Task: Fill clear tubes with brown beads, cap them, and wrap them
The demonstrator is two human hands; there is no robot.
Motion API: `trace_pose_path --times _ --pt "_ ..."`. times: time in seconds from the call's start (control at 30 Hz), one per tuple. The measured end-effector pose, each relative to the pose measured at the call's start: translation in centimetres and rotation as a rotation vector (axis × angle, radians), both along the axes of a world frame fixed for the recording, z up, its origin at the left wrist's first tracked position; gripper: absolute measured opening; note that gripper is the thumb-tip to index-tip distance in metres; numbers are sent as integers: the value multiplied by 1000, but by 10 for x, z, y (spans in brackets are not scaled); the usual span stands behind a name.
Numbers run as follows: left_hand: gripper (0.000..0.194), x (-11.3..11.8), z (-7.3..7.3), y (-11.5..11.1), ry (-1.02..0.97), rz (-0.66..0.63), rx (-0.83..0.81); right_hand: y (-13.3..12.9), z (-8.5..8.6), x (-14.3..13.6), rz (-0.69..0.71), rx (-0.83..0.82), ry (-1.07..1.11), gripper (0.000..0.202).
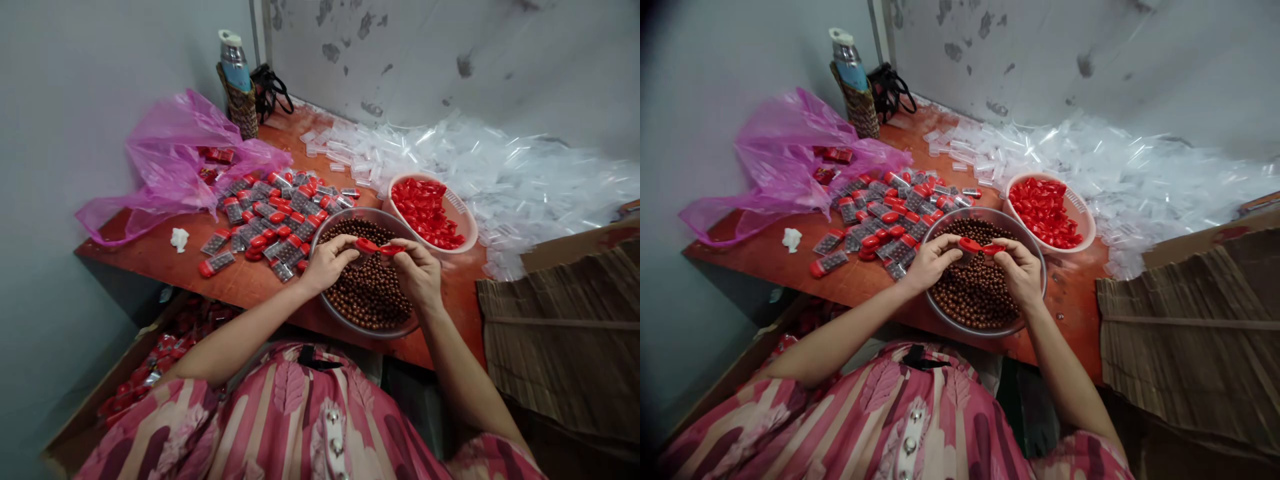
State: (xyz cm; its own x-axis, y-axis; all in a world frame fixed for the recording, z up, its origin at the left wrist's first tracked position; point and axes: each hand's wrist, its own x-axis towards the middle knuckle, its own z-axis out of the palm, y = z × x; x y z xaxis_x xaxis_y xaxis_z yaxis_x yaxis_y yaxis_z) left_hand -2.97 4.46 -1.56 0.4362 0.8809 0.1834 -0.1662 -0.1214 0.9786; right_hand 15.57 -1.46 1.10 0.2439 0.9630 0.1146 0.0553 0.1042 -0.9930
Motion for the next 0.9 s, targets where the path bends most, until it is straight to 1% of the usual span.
trace_pose_path --times 0.07,0.17,0.23,0.3,0.37,0.43,0.53,0.6,0.67,0.73,0.8,0.83,0.87,0.9 --pt "21 -2 5 -3 114 -24 131 4 5 4 62 -68 -8 25" --pt "20 -5 11 -7 170 -68 232 11 12 2 203 -243 35 26" --pt "20 -5 11 -7 170 -32 274 14 15 -4 305 -381 170 28" --pt "19 -4 9 -6 187 24 313 16 14 -11 398 -526 353 31" --pt "18 -4 6 -5 213 61 334 17 10 -19 425 -604 501 29" --pt "17 -4 3 -4 227 60 337 17 5 -27 373 -578 578 23" --pt "17 -6 1 -4 215 59 337 17 -2 -38 262 -467 602 16" --pt "18 -7 0 -4 221 69 327 17 -4 -44 218 -429 606 15" --pt "18 -6 -1 -4 250 81 305 19 -4 -47 222 -439 610 19" --pt "21 -5 0 -3 281 93 256 21 0 -45 288 -501 596 29" --pt "26 -5 4 -2 302 114 212 20 8 -38 348 -539 535 42" --pt "29 -6 7 0 311 130 204 19 13 -32 351 -520 495 47" --pt "30 -9 10 2 323 157 202 16 18 -24 329 -468 451 51" --pt "31 -13 14 6 336 211 211 13 23 -13 286 -390 404 53"
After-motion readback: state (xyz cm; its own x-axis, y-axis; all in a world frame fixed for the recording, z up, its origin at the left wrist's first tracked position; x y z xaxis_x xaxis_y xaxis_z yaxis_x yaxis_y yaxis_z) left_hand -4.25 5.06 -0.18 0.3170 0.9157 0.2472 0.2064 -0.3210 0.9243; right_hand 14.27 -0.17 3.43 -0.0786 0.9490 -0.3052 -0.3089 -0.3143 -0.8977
